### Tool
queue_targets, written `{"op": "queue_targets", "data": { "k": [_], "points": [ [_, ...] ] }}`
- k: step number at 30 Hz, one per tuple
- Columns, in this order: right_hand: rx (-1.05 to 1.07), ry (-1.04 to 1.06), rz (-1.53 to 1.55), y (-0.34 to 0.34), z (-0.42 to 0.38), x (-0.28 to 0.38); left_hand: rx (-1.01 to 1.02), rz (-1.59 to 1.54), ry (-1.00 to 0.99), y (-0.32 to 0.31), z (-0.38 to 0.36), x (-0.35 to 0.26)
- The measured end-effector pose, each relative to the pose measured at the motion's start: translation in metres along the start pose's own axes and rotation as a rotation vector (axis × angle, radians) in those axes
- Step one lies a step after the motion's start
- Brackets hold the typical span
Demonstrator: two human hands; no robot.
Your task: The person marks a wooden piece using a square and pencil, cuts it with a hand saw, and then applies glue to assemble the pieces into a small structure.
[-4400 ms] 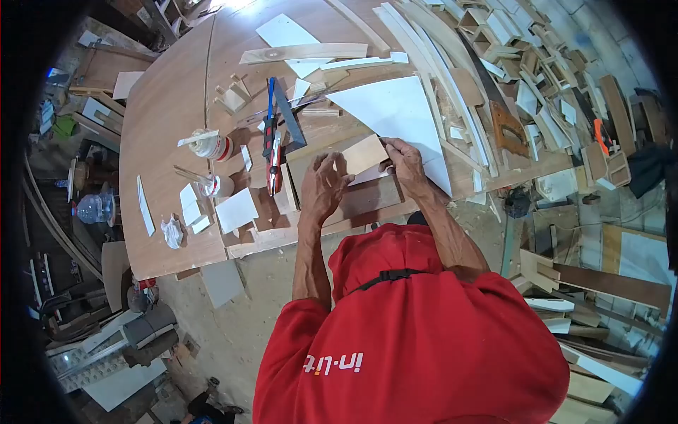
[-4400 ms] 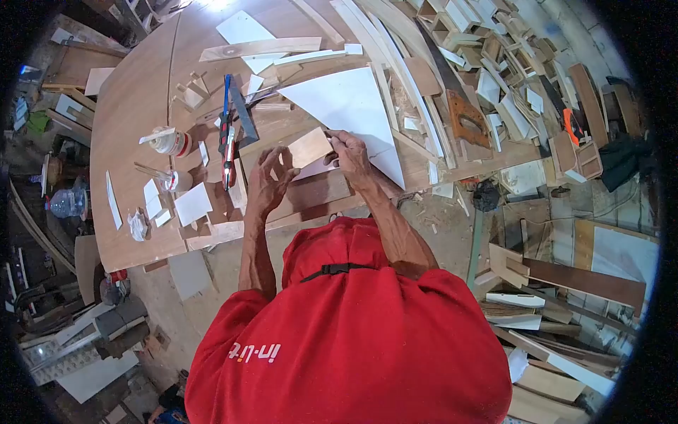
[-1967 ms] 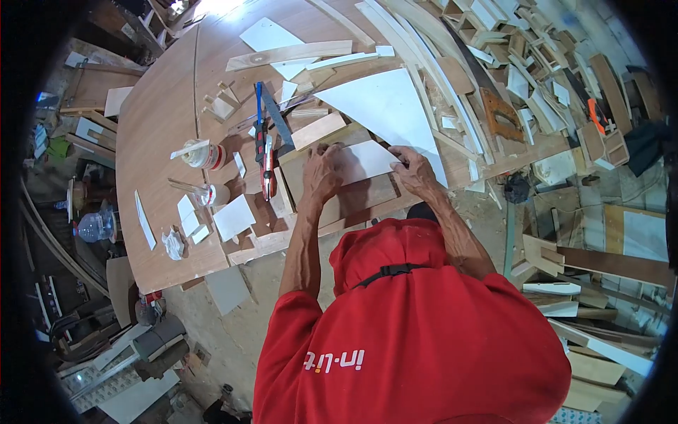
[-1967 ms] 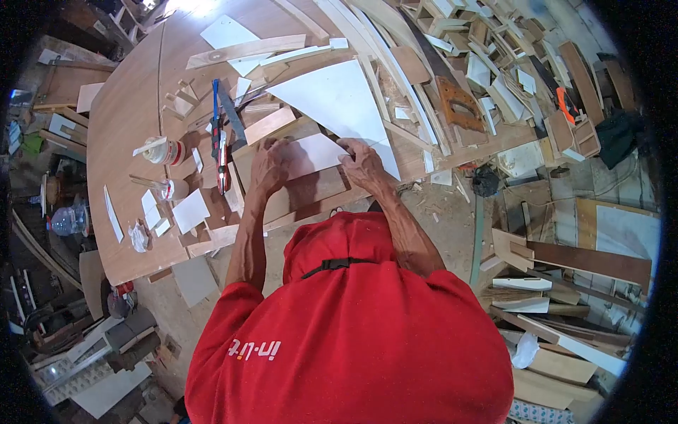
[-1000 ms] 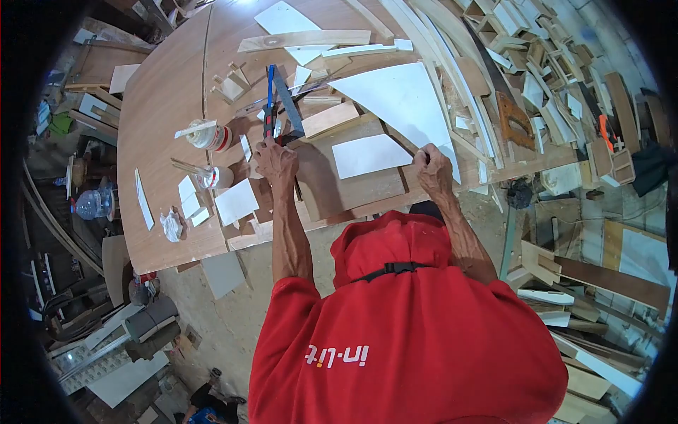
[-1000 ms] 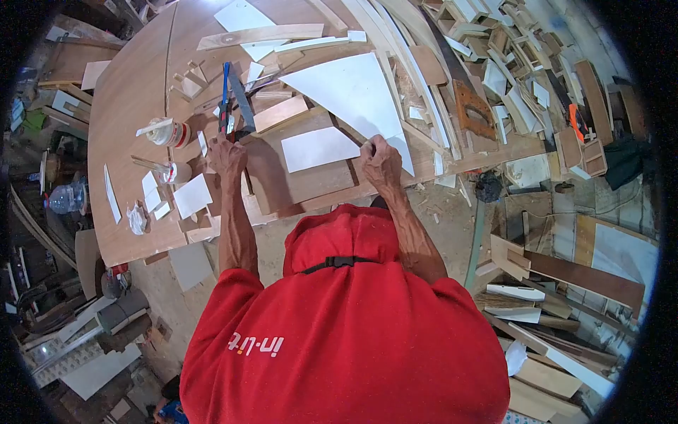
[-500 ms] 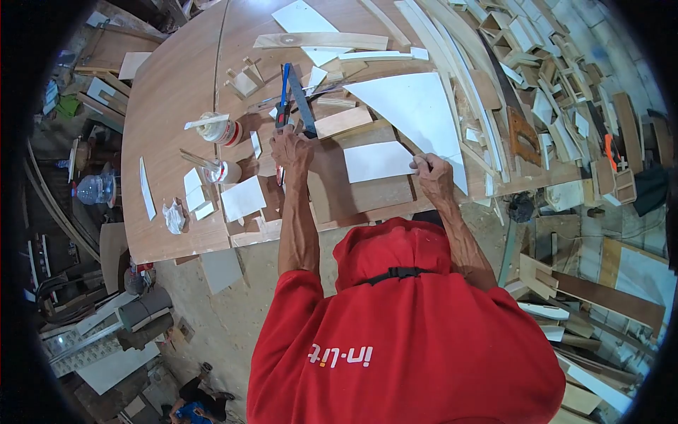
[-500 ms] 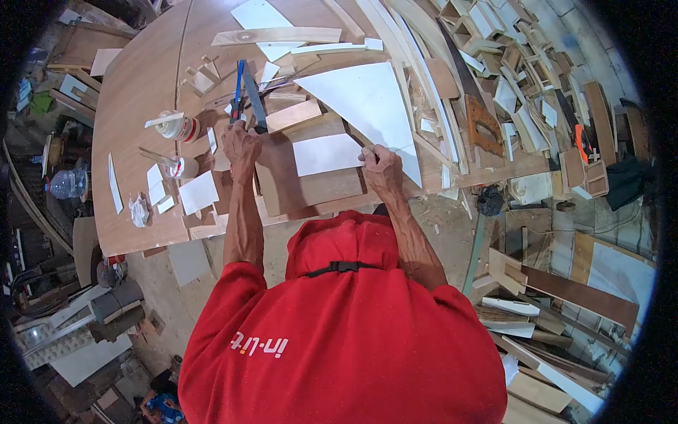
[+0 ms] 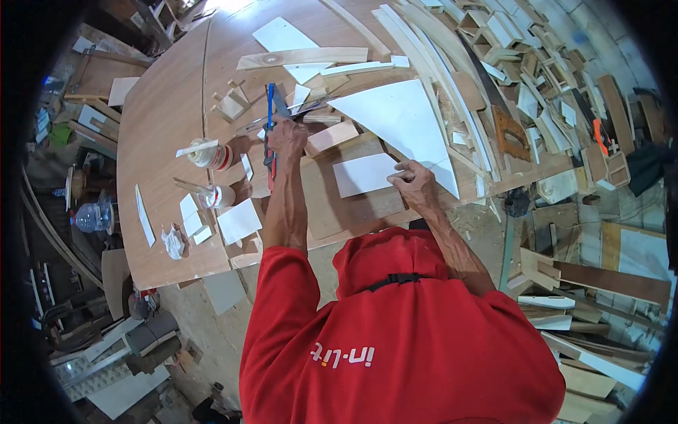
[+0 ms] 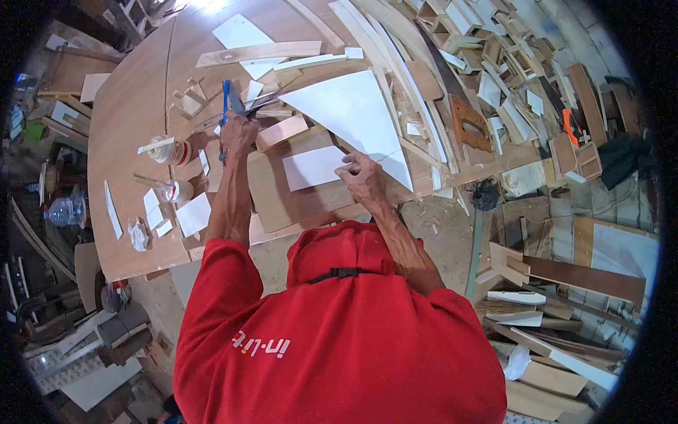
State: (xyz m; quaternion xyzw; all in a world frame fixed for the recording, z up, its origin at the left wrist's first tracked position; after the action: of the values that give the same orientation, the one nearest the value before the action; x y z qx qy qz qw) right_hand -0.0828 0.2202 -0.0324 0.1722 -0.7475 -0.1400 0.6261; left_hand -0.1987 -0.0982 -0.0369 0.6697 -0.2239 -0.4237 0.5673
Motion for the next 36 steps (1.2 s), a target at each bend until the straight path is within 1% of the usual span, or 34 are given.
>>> {"op": "queue_targets", "data": {
  "k": [2, 6, 8, 9, 11, 14, 18, 21, 23, 25, 28, 30, 32, 33, 35, 36],
  "points": [
    [0.014, -0.006, -0.064, 0.000, -0.001, 0.005, 0.030, -0.005, 0.006, 0.006, -0.002, -0.004],
    [0.044, -0.011, -0.048, -0.005, 0.003, 0.012, 0.097, 0.006, 0.012, 0.001, 0.003, 0.003],
    [0.034, 0.070, -0.059, -0.012, 0.005, 0.007, 0.113, -0.003, 0.005, -0.004, 0.004, 0.007],
    [0.035, 0.074, -0.059, -0.014, 0.005, 0.009, 0.113, -0.007, 0.011, -0.005, 0.004, 0.008],
    [0.005, 0.138, -0.128, -0.016, 0.002, 0.015, 0.112, -0.016, 0.018, -0.005, 0.004, 0.008],
    [0.064, 0.163, -0.125, -0.022, 0.006, 0.008, 0.147, -0.050, 0.043, 0.004, 0.000, 0.005],
    [0.065, 0.186, -0.154, -0.025, 0.006, 0.003, 0.129, -0.057, 0.027, 0.010, -0.004, 0.005],
    [0.045, 0.176, -0.154, -0.027, 0.007, -0.002, 0.136, -0.044, 0.000, 0.013, -0.004, 0.003],
    [-0.005, 0.238, -0.158, -0.027, 0.006, 0.001, 0.146, -0.035, -0.010, 0.016, -0.004, 0.001],
    [-0.009, 0.229, -0.168, -0.025, 0.006, 0.005, 0.116, -0.040, 0.004, 0.019, -0.004, 0.000],
    [-0.020, 0.207, -0.184, -0.024, 0.004, 0.012, 0.126, -0.039, -0.031, 0.020, -0.001, -0.003],
    [-0.029, 0.195, -0.193, -0.023, 0.006, 0.011, 0.118, -0.039, -0.016, 0.017, -0.001, -0.004],
    [0.087, 0.177, -0.125, -0.027, 0.008, 0.004, 0.109, -0.039, -0.001, 0.014, -0.001, -0.003],
    [0.087, 0.178, -0.126, -0.027, 0.009, 0.005, 0.110, -0.039, -0.001, 0.013, -0.003, -0.003],
    [0.036, 0.140, -0.002, -0.025, 0.008, 0.005, 0.111, -0.038, 0.001, 0.013, -0.002, -0.003],
    [0.036, 0.141, -0.002, -0.023, 0.007, 0.008, 0.134, -0.064, 0.030, 0.010, 0.001, 0.000]
  ]
}}
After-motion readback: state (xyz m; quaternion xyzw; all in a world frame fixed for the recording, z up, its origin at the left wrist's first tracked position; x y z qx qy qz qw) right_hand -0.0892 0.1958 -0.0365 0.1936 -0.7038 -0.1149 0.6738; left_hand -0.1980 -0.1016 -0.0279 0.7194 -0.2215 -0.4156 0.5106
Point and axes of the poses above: each hand's wrist, its own z-axis towards the middle knuckle, its own y-axis out of the back of the hand, x = y × z, the point moved 5 cm from there along z, towards the middle knuckle, and after that the axes turned 3 degrees about -x, right-handed, at the moved point
